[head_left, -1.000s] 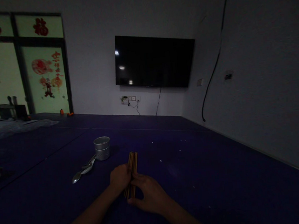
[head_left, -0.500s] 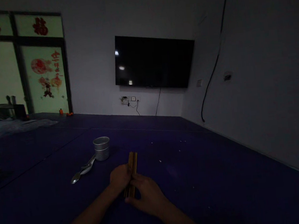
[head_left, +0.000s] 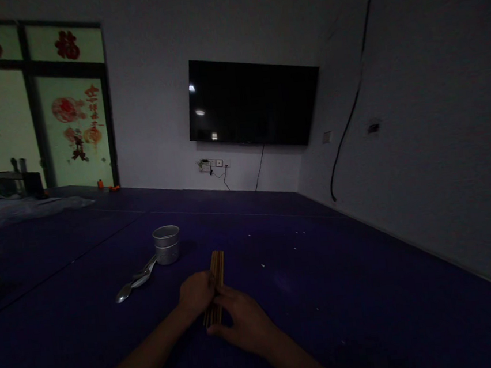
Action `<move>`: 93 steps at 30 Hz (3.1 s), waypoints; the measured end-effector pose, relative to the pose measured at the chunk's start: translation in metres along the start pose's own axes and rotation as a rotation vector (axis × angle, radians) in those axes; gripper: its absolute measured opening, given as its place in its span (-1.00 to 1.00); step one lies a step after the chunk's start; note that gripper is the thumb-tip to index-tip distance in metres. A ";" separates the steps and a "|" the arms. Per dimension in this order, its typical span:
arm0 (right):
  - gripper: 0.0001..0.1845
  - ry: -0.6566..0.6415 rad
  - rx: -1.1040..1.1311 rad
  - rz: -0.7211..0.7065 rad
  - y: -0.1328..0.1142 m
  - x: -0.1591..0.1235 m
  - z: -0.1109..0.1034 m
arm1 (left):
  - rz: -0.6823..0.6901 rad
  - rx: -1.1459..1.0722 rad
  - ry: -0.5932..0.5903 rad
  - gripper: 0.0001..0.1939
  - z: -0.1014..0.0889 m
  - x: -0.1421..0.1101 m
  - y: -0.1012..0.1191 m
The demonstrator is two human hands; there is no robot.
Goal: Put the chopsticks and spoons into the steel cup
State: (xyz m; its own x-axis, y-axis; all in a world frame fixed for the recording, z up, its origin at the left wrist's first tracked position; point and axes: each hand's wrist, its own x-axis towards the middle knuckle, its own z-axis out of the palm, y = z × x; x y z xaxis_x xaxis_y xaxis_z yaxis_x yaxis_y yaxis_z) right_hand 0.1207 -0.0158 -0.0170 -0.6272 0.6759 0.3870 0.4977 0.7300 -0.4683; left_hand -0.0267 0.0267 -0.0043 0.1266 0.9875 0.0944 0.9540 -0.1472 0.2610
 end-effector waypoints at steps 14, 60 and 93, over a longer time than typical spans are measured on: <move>-0.36 -0.003 0.103 -0.026 0.002 -0.002 -0.007 | 0.020 0.035 0.001 -0.63 0.001 0.001 -0.001; -0.28 -0.013 0.007 -0.005 0.007 -0.003 -0.007 | -0.042 0.023 -0.020 -0.63 0.001 0.013 0.001; -0.39 -0.083 -0.033 0.034 0.009 -0.005 -0.007 | -0.041 0.057 0.006 -0.61 -0.001 0.004 0.007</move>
State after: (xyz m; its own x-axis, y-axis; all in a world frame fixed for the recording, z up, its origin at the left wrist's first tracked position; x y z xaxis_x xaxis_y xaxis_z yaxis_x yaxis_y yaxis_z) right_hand 0.1324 -0.0119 -0.0170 -0.6565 0.6904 0.3039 0.5380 0.7110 -0.4528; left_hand -0.0200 0.0293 -0.0011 0.0852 0.9922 0.0908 0.9724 -0.1026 0.2094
